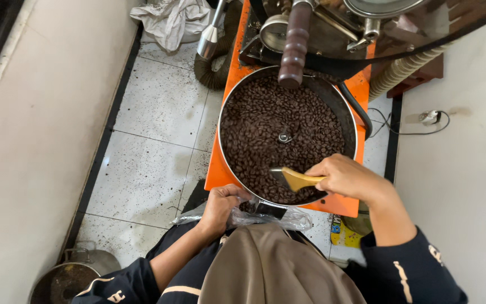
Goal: The person stirs roasted coffee beans in a cooling tray using a wooden spatula. The person continuously moves the beans around the tray to ensure even cooling.
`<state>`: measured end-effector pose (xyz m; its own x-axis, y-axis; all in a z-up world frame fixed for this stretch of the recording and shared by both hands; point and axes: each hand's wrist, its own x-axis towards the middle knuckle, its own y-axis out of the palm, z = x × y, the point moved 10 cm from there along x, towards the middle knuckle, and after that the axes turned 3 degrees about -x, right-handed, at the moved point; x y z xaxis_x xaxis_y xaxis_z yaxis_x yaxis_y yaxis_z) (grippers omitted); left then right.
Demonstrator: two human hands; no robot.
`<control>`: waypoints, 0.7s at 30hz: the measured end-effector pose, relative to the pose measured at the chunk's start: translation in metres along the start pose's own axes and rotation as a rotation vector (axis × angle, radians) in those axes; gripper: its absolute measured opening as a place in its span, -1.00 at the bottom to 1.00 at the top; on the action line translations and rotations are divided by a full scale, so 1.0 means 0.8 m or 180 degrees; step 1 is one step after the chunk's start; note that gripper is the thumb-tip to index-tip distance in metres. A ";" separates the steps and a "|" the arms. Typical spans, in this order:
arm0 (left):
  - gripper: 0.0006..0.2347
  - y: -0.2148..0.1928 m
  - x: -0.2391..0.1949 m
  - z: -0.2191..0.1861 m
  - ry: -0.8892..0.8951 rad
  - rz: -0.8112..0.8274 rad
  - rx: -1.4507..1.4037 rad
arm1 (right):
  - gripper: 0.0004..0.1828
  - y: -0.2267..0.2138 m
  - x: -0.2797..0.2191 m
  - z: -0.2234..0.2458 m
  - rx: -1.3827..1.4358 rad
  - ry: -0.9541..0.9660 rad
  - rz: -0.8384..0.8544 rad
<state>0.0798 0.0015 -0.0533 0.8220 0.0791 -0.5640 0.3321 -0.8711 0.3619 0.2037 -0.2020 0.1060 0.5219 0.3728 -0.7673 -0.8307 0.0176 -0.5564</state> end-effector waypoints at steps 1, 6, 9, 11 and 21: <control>-0.76 -0.001 0.002 0.003 -0.0018 0.0007 0.0021 | -0.73 0.003 0.005 -0.005 0.0139 -0.0036 -0.0104; -0.76 0.001 0.002 -0.001 -0.0030 0.0022 0.0115 | -0.72 -0.053 -0.079 0.058 -0.0646 0.0201 -0.0377; -0.75 -0.001 0.007 0.003 -0.0038 0.0029 0.0217 | -0.56 -0.073 -0.096 0.084 -0.1105 0.0044 -0.1006; -0.76 -0.006 0.013 0.012 -0.0073 0.0004 0.0209 | -0.35 -0.061 -0.083 0.115 -0.2137 -0.0390 -0.1303; -0.73 -0.002 0.007 0.003 -0.0043 0.0039 0.0104 | -0.33 -0.076 0.040 0.047 -0.2354 -0.0541 -0.2584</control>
<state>0.0829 0.0022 -0.0585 0.8195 0.0620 -0.5697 0.3066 -0.8873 0.3446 0.2637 -0.1565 0.1270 0.7779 0.6248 -0.0667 0.0956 -0.2225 -0.9702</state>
